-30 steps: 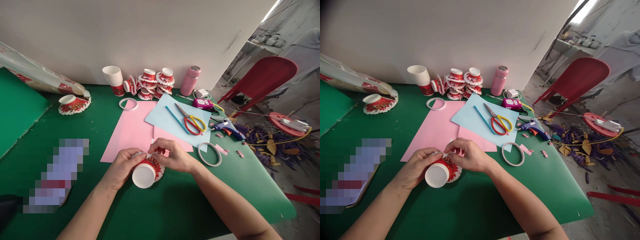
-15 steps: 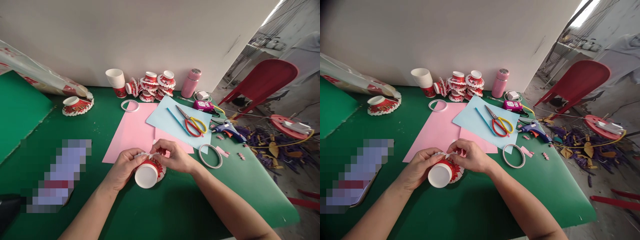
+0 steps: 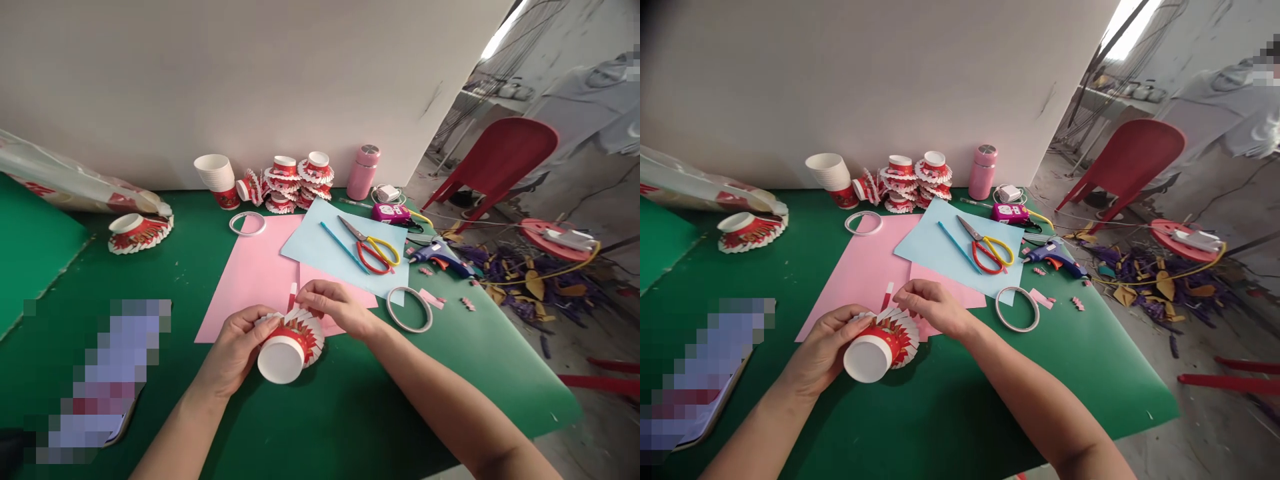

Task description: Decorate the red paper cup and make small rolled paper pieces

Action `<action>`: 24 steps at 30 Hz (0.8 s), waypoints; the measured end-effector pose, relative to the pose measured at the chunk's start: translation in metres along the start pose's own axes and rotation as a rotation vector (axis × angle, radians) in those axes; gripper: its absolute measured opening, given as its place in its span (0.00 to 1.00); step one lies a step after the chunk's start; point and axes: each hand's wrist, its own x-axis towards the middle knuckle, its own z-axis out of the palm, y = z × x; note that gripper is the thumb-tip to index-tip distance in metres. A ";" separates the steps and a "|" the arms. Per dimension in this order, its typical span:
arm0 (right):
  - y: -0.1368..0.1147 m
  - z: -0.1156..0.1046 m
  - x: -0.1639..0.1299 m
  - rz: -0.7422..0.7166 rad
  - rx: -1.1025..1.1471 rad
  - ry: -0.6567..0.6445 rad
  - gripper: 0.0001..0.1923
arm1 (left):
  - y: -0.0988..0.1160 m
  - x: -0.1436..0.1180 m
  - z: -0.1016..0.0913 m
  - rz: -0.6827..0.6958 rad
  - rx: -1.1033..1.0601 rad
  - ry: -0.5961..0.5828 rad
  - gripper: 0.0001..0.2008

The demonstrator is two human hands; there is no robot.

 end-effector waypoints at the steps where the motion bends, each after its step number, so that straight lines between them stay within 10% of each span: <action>1: 0.001 0.002 0.000 0.007 0.014 -0.021 0.18 | 0.000 0.000 0.000 0.002 0.014 -0.001 0.11; 24: 0.013 0.011 -0.003 -0.103 -0.101 0.006 0.12 | 0.001 -0.003 0.004 -0.006 0.092 -0.052 0.11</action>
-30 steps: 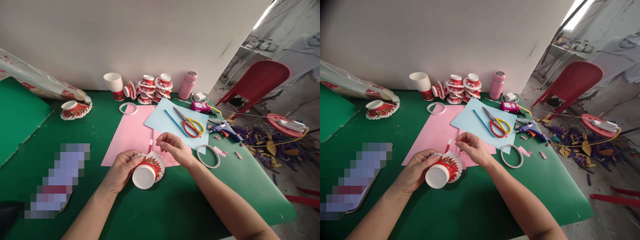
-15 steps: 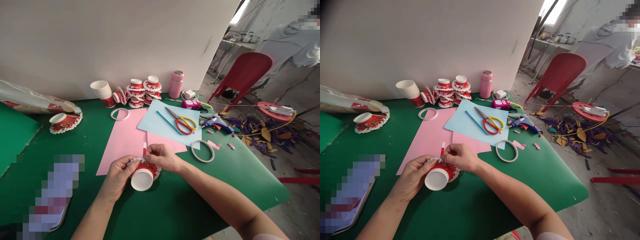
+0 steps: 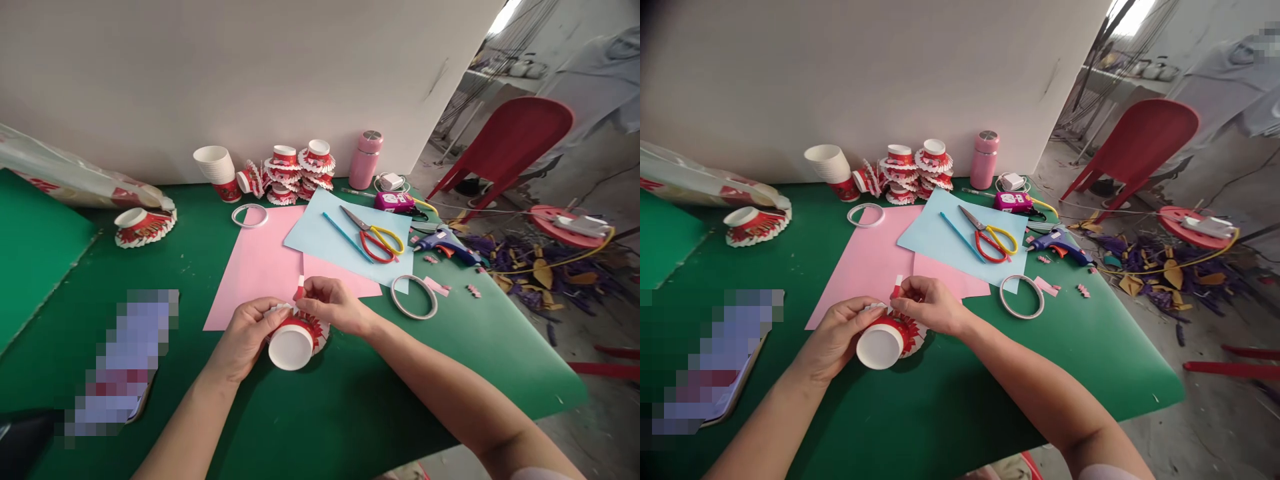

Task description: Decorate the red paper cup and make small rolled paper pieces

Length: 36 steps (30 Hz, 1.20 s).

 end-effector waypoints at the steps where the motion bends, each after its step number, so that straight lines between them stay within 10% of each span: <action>1: 0.000 0.000 0.000 -0.001 -0.007 -0.013 0.13 | 0.000 0.000 0.000 -0.001 -0.005 -0.003 0.11; 10: 0.000 0.004 0.000 0.168 0.129 -0.067 0.14 | -0.001 0.003 -0.005 -0.038 -0.038 -0.027 0.10; 16: -0.002 0.009 0.006 0.108 0.556 0.308 0.15 | -0.002 0.009 -0.005 0.207 -0.320 0.234 0.20; 21: 0.000 0.011 0.014 0.074 0.921 0.531 0.15 | -0.011 0.012 0.006 0.221 -0.339 0.153 0.21; 26: 0.000 0.022 0.014 0.086 0.972 0.525 0.13 | -0.015 0.012 0.033 0.212 -0.271 -0.053 0.18; 36: -0.005 0.027 0.001 0.191 0.823 0.448 0.13 | 0.001 0.023 0.032 0.225 -0.382 0.031 0.12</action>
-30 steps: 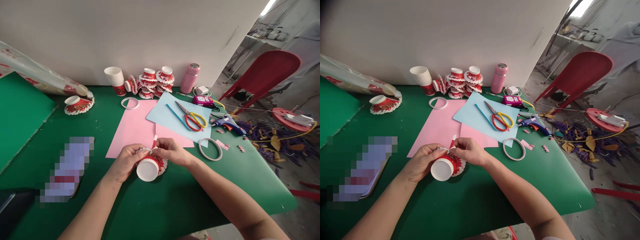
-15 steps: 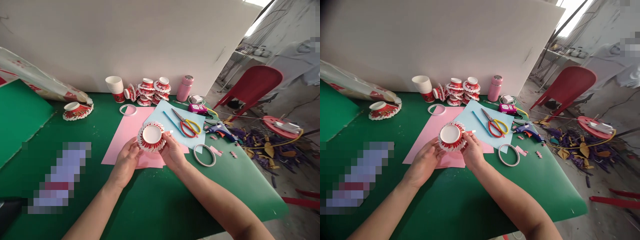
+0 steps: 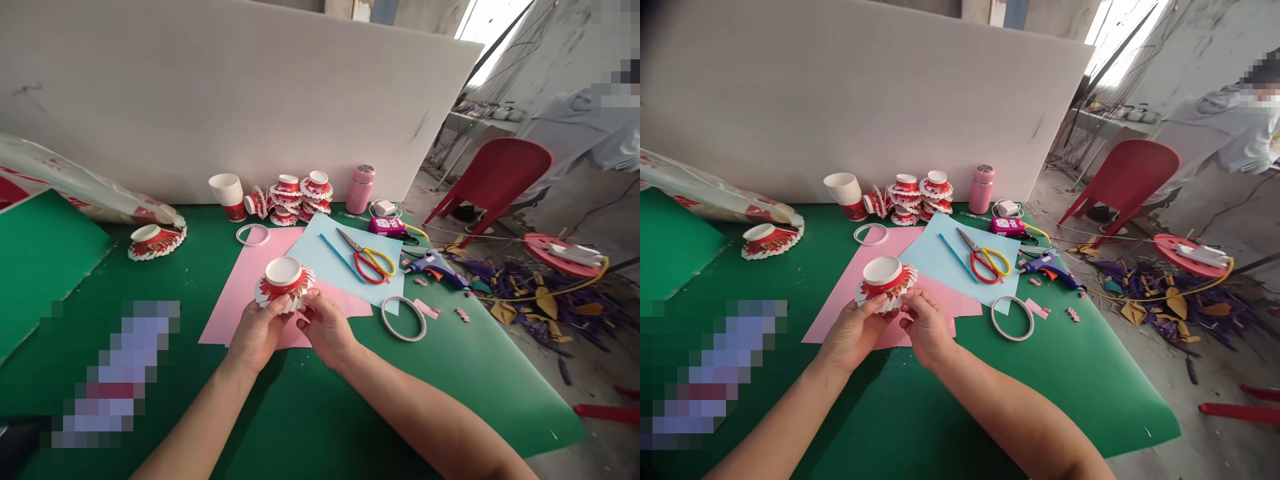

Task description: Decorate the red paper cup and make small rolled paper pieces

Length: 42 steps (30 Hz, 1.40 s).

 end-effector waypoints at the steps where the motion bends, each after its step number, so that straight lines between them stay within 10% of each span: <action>1: -0.002 -0.001 -0.001 0.022 -0.013 -0.022 0.13 | 0.002 0.000 -0.002 -0.008 0.002 -0.019 0.11; 19: 0.001 -0.013 0.007 -0.037 -0.180 -0.127 0.17 | -0.010 -0.010 -0.016 -0.169 0.068 -0.081 0.14; 34: 0.008 -0.016 0.007 -0.082 -0.316 -0.177 0.17 | -0.015 -0.008 -0.012 -0.045 -0.022 0.046 0.09; 42: 0.006 -0.031 0.015 -0.919 -1.053 -0.217 0.05 | -0.004 -0.003 -0.013 0.072 -0.136 0.142 0.12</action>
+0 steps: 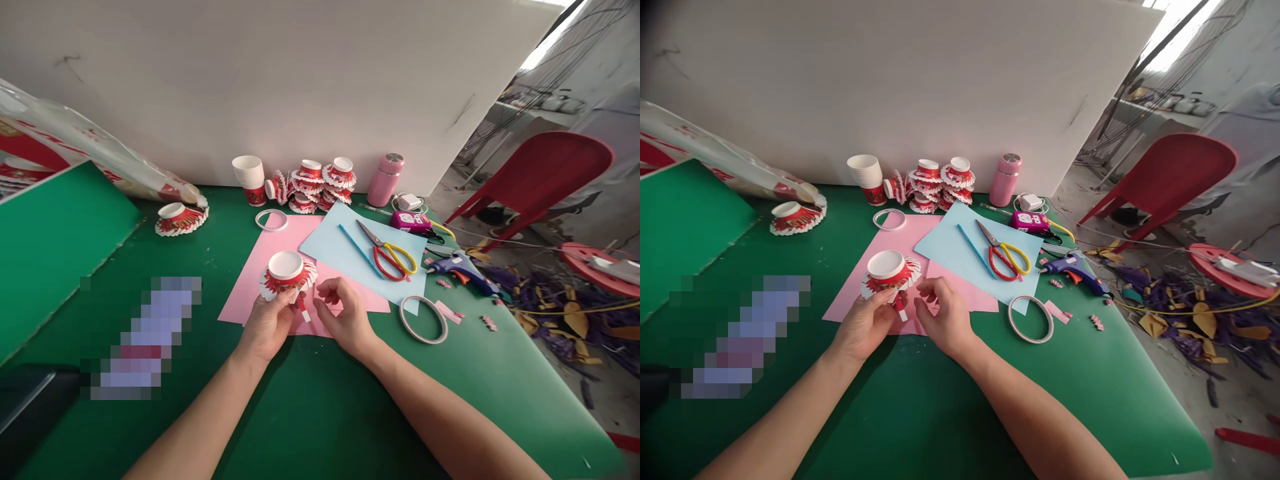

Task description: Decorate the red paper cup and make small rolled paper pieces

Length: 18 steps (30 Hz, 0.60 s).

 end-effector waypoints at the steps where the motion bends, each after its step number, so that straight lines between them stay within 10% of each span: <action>1: 0.001 -0.001 0.000 -0.111 -0.085 -0.007 0.06 | 0.000 0.000 0.000 -0.005 -0.002 0.011 0.12; 7: 0.000 -0.003 0.000 -0.446 -0.298 0.006 0.07 | -0.003 -0.002 0.001 -0.018 0.022 0.008 0.12; 18: -0.004 -0.003 -0.001 -0.410 -0.196 0.056 0.04 | -0.005 -0.005 0.001 0.023 0.096 -0.042 0.12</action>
